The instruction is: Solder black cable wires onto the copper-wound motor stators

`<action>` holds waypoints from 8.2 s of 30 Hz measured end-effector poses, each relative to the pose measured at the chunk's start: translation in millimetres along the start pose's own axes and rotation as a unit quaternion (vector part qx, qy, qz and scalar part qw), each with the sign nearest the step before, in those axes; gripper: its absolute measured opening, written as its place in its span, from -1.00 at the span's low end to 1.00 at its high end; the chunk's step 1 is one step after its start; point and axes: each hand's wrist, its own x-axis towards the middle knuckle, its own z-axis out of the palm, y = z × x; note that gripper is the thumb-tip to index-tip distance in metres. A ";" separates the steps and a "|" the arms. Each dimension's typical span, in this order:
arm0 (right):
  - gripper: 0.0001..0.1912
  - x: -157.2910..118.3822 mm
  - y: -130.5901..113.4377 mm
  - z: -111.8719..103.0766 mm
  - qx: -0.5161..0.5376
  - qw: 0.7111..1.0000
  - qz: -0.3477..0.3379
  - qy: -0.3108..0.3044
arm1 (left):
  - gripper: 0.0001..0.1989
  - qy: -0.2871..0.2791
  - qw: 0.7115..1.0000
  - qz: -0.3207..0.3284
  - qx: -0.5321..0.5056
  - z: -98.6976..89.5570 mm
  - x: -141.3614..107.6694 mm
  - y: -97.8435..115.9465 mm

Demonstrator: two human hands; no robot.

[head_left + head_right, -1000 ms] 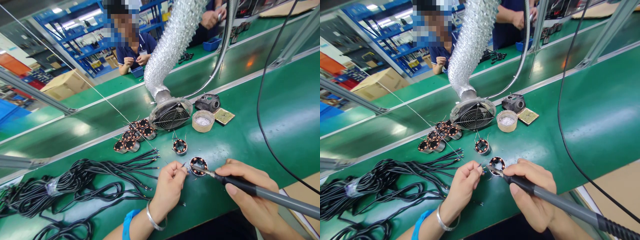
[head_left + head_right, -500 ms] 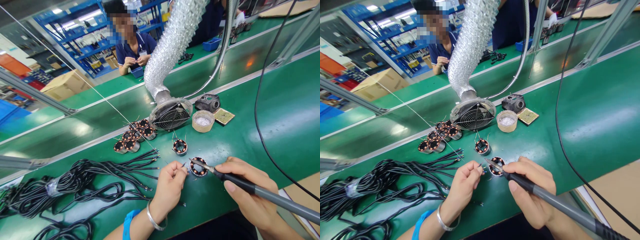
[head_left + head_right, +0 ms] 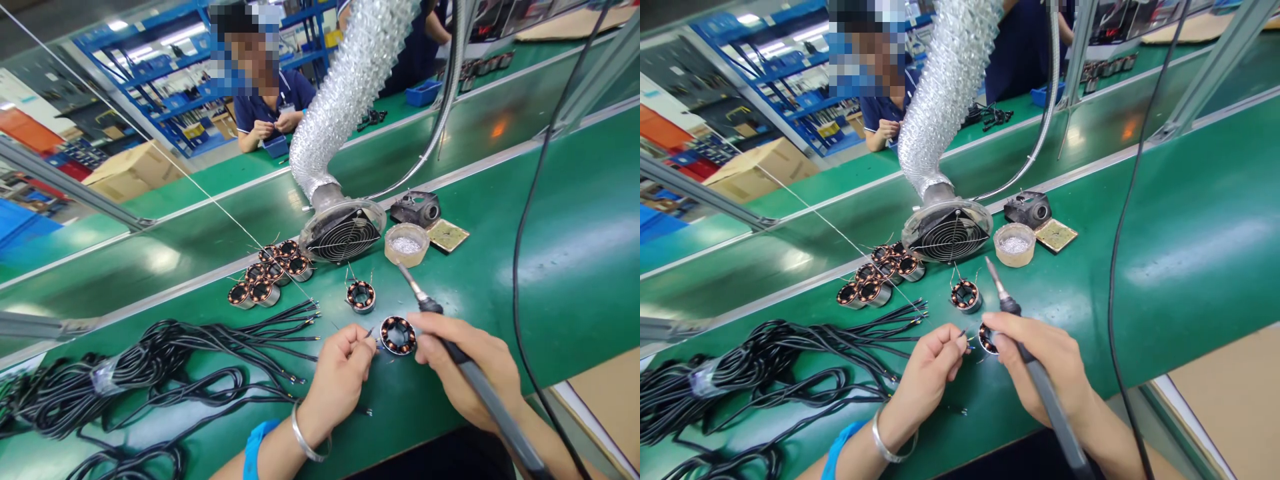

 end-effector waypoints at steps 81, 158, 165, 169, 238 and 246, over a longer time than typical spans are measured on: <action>-0.81 -16.8 -16.9 -20.1 0.002 0.999 0.031 -0.039 | -0.64 0.051 0.997 0.054 0.014 9.0 -1.4 -11.6; -0.70 5.9 28.2 22.7 -0.008 0.987 -0.100 -0.122 | -0.55 0.026 0.987 -0.063 -0.148 -14.1 13.2 -4.4; -0.67 9.1 25.7 22.1 -0.011 0.988 -0.097 -0.122 | -0.55 0.031 0.993 -0.042 -0.110 -12.4 13.3 -3.0; -0.63 12.1 25.9 18.9 -0.007 0.985 -0.084 -0.150 | -0.63 0.015 0.996 -0.021 -0.089 -16.3 12.0 -6.8; -0.62 -40.1 29.3 5.4 -0.022 0.988 0.017 -0.152 | -0.68 0.052 0.909 0.136 0.391 -56.7 39.8 17.6; -0.46 -4.8 51.1 -0.8 -0.113 0.986 0.019 -0.119 | -0.66 -0.045 0.948 0.113 0.295 -44.2 33.6 2.9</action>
